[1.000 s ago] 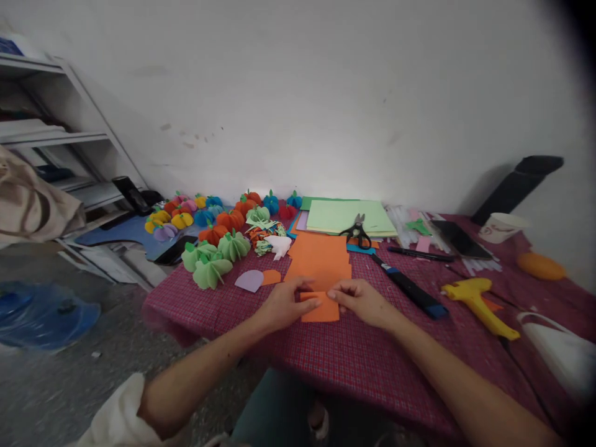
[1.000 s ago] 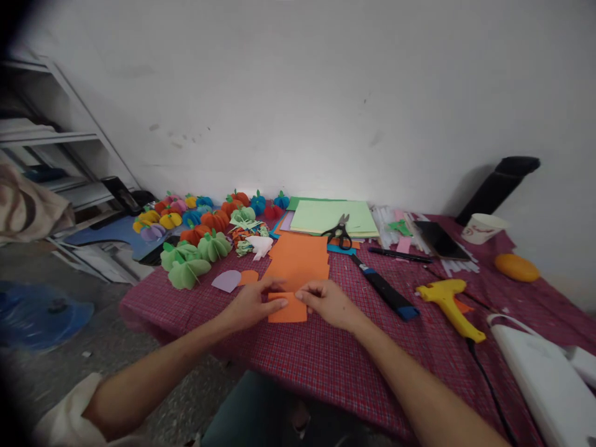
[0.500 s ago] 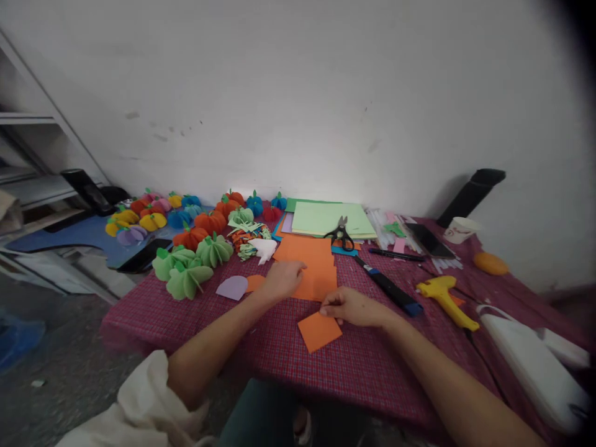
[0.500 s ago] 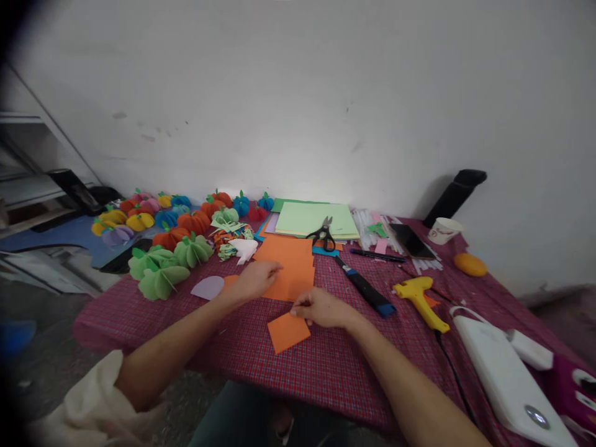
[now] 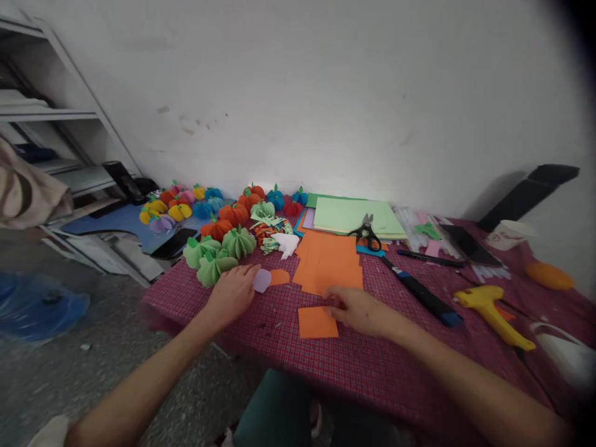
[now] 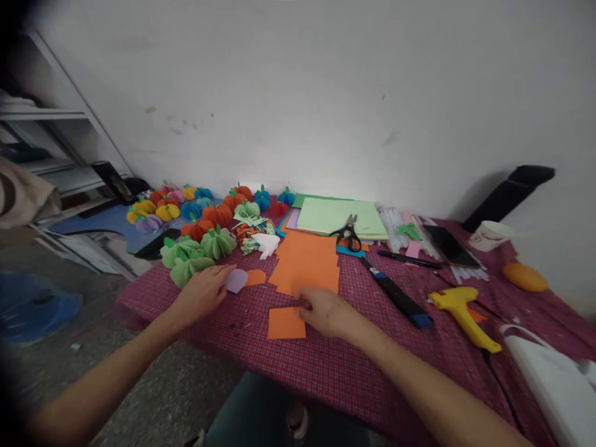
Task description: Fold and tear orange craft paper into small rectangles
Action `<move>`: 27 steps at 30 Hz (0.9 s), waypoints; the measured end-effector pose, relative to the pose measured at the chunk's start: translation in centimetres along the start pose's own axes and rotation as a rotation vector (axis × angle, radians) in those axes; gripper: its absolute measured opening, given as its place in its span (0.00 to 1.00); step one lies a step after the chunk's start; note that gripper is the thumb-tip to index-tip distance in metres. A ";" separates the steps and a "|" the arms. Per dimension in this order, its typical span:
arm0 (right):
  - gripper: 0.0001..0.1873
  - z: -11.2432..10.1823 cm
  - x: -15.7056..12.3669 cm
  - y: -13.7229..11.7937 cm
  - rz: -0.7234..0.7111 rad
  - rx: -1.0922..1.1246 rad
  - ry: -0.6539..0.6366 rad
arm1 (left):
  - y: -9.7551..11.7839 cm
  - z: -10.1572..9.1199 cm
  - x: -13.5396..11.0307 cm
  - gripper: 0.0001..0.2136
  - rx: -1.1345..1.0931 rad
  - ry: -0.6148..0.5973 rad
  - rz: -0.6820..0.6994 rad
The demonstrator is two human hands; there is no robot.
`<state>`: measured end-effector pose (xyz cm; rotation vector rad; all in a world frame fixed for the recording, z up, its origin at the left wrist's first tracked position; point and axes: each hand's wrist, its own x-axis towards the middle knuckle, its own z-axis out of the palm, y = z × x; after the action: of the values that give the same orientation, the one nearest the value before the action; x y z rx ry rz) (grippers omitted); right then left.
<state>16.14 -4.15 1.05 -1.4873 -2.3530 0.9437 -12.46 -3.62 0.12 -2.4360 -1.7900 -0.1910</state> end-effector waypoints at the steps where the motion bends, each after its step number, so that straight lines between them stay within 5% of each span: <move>1: 0.14 -0.3 0.4 -0.3 -0.007 -0.157 0.062 | 0.0 0.5 -0.3 0.21 0.013 0.001 -0.005; 4: 0.14 -1.2 2.5 -2.2 -0.018 -0.392 0.173 | 0.7 1.8 -0.7 0.21 0.036 0.024 -0.029; 8: 0.11 -0.5 6.9 -5.4 -0.156 -0.319 0.036 | 1.5 2.8 -0.6 0.24 0.030 0.053 -0.076; 14: 0.17 2.4 11.7 -6.9 -0.095 -0.428 0.006 | 1.3 3.6 -0.4 0.24 -0.051 0.086 -0.063; 21: 0.15 1.6 13.1 -7.4 -0.018 -0.459 -0.150 | 1.3 3.9 -0.7 0.22 -0.174 0.192 -0.098; 27: 0.17 2.0 13.2 -8.8 0.028 -0.510 -0.143 | 1.1 3.8 -0.9 0.21 -0.246 0.210 -0.096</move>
<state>2.48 3.91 2.79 -1.6675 -2.8323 0.4817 -11.52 -4.14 -3.75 -2.3754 -1.8868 -0.6868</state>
